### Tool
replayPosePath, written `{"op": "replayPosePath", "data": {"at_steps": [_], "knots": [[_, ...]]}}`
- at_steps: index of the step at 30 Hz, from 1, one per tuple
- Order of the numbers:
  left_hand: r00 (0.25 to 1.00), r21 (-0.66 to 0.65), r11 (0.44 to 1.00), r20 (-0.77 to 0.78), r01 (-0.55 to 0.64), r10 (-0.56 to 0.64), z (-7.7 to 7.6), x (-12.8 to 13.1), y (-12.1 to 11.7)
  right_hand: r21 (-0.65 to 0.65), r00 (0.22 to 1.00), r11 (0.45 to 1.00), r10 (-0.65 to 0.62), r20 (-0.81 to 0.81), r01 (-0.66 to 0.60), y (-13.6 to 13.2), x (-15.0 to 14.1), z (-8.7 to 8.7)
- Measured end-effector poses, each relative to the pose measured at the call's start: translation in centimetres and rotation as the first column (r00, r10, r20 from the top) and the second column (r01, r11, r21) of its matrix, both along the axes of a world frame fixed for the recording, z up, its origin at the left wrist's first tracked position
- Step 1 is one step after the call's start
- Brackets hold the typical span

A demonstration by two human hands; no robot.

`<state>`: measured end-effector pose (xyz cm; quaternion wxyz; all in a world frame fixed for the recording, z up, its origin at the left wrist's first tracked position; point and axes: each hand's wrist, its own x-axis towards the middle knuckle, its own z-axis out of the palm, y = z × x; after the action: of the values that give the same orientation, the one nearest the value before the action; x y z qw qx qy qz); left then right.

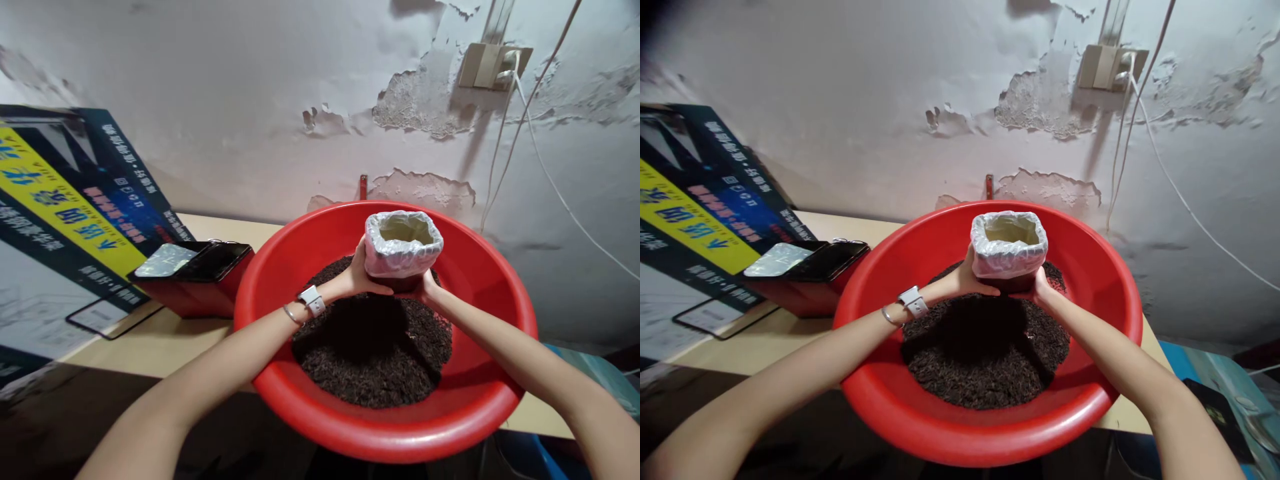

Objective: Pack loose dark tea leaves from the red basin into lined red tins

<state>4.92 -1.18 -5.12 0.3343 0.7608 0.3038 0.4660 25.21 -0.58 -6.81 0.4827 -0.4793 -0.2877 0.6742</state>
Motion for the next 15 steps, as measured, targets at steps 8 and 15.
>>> {"op": "replayPosePath", "data": {"at_steps": [8,15], "knots": [[0.982,-0.097,0.983,0.123,0.153,-0.140,1.5,-1.0,0.3,-0.073,0.994,0.997,0.002,0.110,0.006,-0.6,-0.2,2.0],[0.984,-0.083,0.994,0.155,-0.077,0.089,-0.2,-0.4,1.6,-0.097,0.969,0.990,0.124,0.216,-0.105,-0.4,-0.3,2.4]]}}
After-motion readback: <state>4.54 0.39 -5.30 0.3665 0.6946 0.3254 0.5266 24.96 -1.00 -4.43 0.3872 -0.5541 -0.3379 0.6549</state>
